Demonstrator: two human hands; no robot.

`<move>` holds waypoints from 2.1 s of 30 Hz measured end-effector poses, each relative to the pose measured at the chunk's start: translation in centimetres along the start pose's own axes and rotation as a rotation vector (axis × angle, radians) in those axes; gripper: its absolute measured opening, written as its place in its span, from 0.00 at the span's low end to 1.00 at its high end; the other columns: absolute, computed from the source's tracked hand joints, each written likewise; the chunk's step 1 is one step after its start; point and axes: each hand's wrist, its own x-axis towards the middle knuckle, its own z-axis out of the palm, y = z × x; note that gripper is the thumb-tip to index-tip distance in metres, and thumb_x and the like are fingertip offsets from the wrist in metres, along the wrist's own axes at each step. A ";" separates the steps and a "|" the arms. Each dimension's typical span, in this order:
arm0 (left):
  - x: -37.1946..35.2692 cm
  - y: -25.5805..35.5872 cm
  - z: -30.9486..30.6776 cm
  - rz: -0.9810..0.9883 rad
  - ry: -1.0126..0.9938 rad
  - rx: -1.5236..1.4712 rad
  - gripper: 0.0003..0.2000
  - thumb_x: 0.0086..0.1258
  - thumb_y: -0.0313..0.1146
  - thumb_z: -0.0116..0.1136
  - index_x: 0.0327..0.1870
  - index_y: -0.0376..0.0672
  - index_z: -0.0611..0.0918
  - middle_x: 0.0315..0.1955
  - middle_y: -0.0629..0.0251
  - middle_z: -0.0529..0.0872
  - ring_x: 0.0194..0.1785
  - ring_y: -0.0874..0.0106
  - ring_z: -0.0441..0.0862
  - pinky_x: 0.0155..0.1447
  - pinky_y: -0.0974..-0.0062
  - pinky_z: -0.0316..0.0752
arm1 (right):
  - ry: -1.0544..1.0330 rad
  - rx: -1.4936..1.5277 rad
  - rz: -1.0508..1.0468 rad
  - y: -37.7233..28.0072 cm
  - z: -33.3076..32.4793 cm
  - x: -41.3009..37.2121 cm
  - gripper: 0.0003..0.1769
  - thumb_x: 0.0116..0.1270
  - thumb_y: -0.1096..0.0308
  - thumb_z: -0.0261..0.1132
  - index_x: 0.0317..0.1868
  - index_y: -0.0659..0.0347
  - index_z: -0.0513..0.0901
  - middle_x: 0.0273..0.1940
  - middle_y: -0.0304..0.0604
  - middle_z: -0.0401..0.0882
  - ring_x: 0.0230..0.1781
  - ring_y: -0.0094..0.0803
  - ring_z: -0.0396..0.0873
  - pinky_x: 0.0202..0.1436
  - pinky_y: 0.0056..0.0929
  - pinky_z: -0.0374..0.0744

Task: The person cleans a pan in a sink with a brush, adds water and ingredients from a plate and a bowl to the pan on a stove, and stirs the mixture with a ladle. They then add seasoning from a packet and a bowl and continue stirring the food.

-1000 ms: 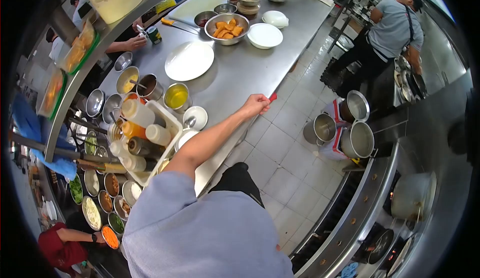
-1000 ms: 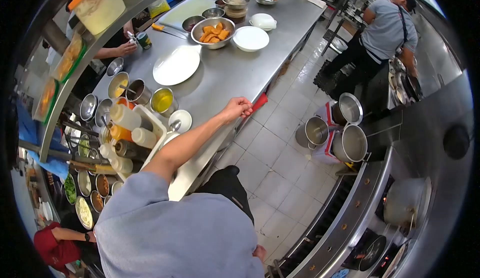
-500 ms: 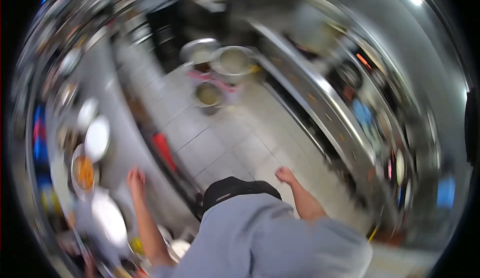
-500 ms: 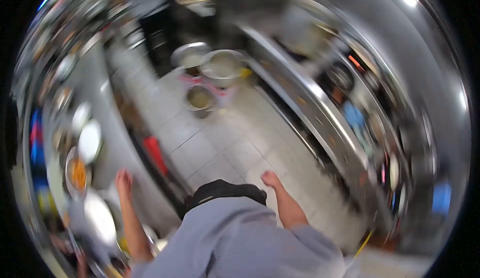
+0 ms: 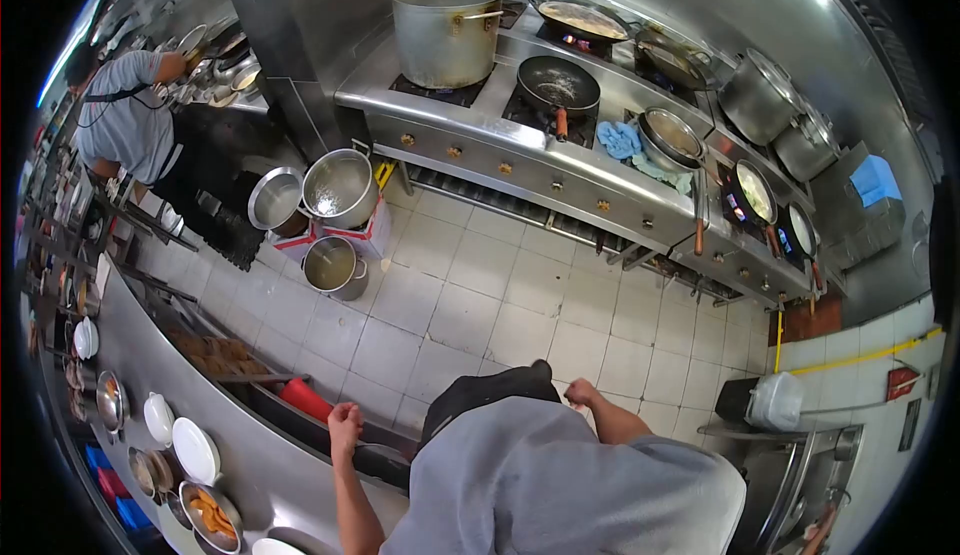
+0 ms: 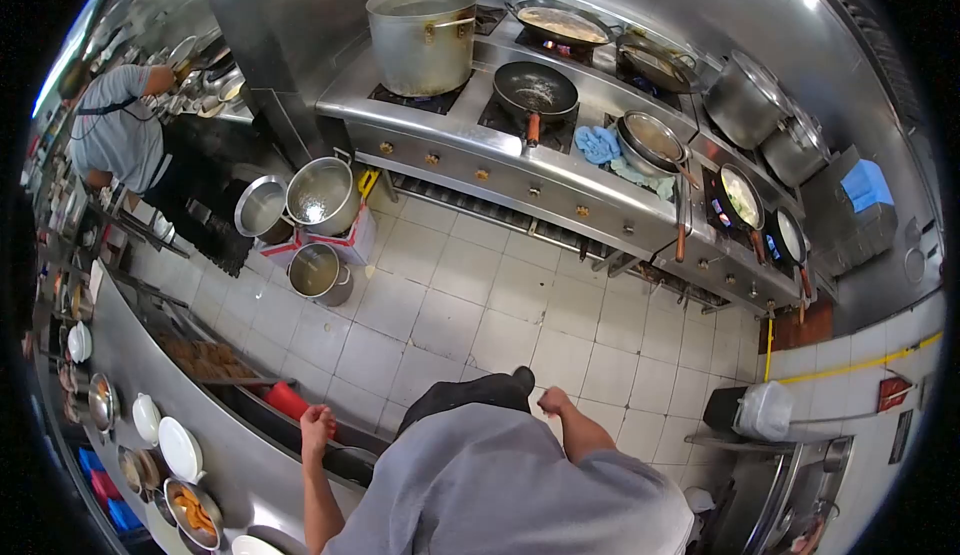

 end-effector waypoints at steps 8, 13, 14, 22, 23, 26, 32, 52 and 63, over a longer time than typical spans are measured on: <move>1.8 -9.0 5.3 -0.050 -0.187 0.353 0.10 0.65 0.31 0.59 0.41 0.34 0.81 0.29 0.62 0.85 0.32 0.74 0.81 0.38 0.75 0.76 | 0.043 0.322 0.092 1.1 -3.2 -1.3 0.09 0.58 0.70 0.60 0.32 0.67 0.82 0.25 0.44 0.79 0.23 0.28 0.78 0.22 0.28 0.80; -1.6 -7.9 8.6 -0.073 -0.231 0.686 0.13 0.62 0.36 0.61 0.41 0.35 0.83 0.31 0.56 0.87 0.37 0.67 0.85 0.45 0.71 0.78 | 0.154 0.866 -0.229 0.9 -10.6 1.0 0.09 0.63 0.68 0.56 0.32 0.64 0.81 0.25 0.39 0.76 0.22 0.26 0.74 0.22 0.27 0.75; -1.7 -8.9 8.9 -0.126 -0.222 0.603 0.14 0.61 0.37 0.62 0.41 0.36 0.84 0.30 0.56 0.87 0.37 0.65 0.86 0.46 0.69 0.79 | 0.207 0.929 -0.338 0.1 -14.3 0.8 0.10 0.66 0.67 0.55 0.33 0.62 0.80 0.25 0.37 0.75 0.21 0.26 0.72 0.23 0.26 0.73; -3.5 -9.3 10.3 -0.179 -0.071 0.440 0.11 0.61 0.32 0.58 0.37 0.31 0.82 0.22 0.60 0.83 0.23 0.70 0.81 0.28 0.71 0.76 | 0.140 1.851 -0.759 -5.3 -49.2 -7.4 0.45 0.68 0.39 0.55 0.62 0.79 0.60 0.60 0.69 0.67 0.56 0.55 0.76 0.58 0.48 0.79; -3.2 -9.8 10.4 -0.183 -0.023 0.346 0.11 0.62 0.31 0.57 0.37 0.31 0.81 0.21 0.60 0.83 0.21 0.71 0.79 0.27 0.72 0.75 | 0.119 1.905 -0.750 -6.1 -51.7 -7.9 0.49 0.69 0.40 0.55 0.67 0.80 0.50 0.62 0.70 0.63 0.59 0.57 0.73 0.62 0.47 0.77; -4.4 -9.1 12.2 -0.230 0.043 0.225 0.09 0.62 0.29 0.55 0.37 0.30 0.80 0.19 0.63 0.80 0.17 0.73 0.75 0.22 0.74 0.71 | -0.118 1.841 -0.771 -5.5 -57.9 -5.3 0.41 0.72 0.50 0.54 0.67 0.80 0.52 0.60 0.68 0.67 0.55 0.51 0.77 0.56 0.38 0.82; -6.8 -13.3 15.6 -0.346 -0.028 0.146 0.08 0.65 0.31 0.56 0.37 0.34 0.80 0.19 0.64 0.80 0.19 0.74 0.75 0.20 0.76 0.70 | -0.139 1.795 -0.598 -8.7 -61.7 -3.1 0.16 0.73 0.74 0.52 0.54 0.79 0.66 0.37 0.45 0.72 0.26 0.21 0.67 0.18 0.12 0.64; 15.5 4.1 18.8 -0.129 0.116 0.064 0.07 0.67 0.28 0.53 0.41 0.36 0.78 0.26 0.64 0.81 0.24 0.77 0.78 0.22 0.79 0.70 | 1.261 -0.181 -0.519 -28.4 -82.7 2.2 0.18 0.67 0.62 0.57 0.55 0.59 0.78 0.43 0.55 0.83 0.47 0.48 0.81 0.50 0.42 0.76; 4.1 -1.4 35.3 -0.407 0.104 0.100 0.06 0.68 0.30 0.53 0.36 0.37 0.79 0.22 0.65 0.81 0.22 0.75 0.79 0.19 0.76 0.73 | 1.026 -0.378 -0.637 -32.9 -98.0 10.2 0.17 0.65 0.66 0.59 0.51 0.66 0.79 0.35 0.54 0.83 0.38 0.38 0.82 0.43 0.35 0.76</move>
